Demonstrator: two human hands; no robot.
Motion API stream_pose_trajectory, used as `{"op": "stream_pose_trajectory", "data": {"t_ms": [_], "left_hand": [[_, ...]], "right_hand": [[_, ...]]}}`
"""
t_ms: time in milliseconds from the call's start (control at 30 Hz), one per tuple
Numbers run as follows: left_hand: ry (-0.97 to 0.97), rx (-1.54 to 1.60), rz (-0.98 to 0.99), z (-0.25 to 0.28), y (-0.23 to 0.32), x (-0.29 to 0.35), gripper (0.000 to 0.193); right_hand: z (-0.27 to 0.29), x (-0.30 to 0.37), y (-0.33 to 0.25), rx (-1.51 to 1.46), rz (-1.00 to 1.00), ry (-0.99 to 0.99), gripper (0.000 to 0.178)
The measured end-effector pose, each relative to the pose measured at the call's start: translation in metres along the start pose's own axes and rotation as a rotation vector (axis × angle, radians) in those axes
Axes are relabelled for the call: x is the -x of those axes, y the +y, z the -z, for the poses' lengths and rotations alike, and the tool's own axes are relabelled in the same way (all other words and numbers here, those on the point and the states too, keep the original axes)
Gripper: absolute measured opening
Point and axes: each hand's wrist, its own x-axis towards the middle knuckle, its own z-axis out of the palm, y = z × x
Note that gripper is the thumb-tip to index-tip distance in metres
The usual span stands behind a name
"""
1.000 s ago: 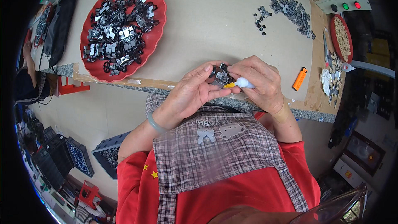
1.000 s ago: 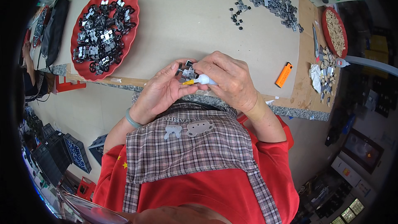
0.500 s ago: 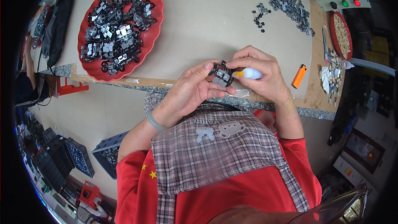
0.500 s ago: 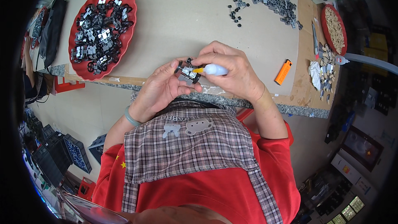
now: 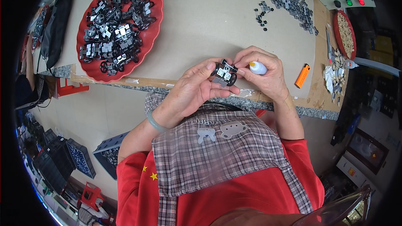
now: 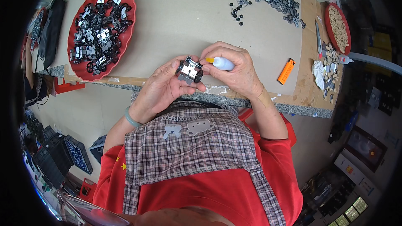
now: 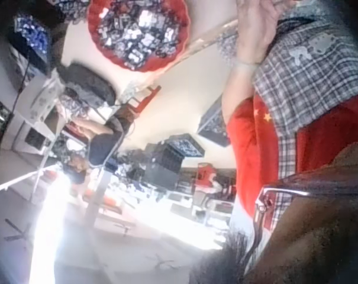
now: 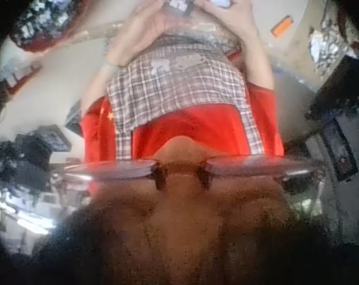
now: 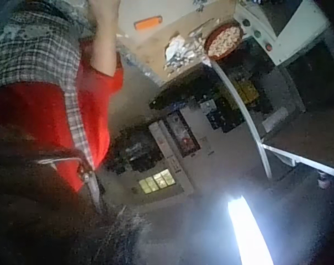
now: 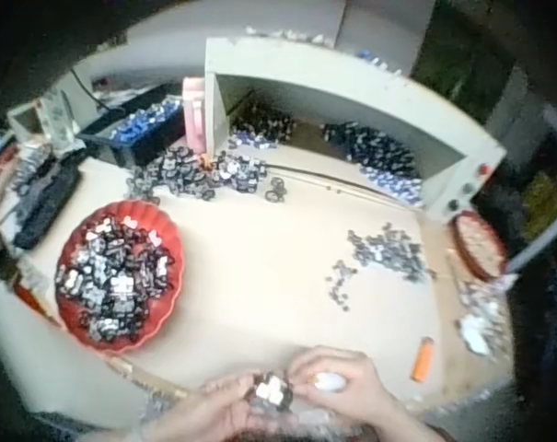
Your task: The person assembles toy vehicle chassis by applying glue from a squeeze bottle and attaching wheel axles onto the plastic frames by hand.
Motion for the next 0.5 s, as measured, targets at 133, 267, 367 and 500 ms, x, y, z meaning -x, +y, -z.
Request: {"op": "stream_pose_trajectory", "data": {"t_ms": [133,267,367,500], "left_hand": [[0.033,-0.106,-0.045,-0.0025,-0.0011,0.0010,0.046],[0.057,-0.132,-0.057,-0.0033,-0.0019,0.0016,0.045],[0.058,-0.052,-0.077,-0.0053,-0.0032,0.0008,0.045],[0.002,-0.031,-0.074,-0.0042,-0.0017,0.0000,0.045]], "right_hand": [[-0.0019,0.0016,-0.0059,0.203,0.105,0.012,0.017],[-0.0069,0.0044,-0.0101,0.438,0.155,0.057,0.022],[-0.0048,0.0044,-0.0059,0.361,0.113,0.061,0.025],[-0.0048,0.0081,-0.0100,0.027,-0.155,0.081,0.022]]}}
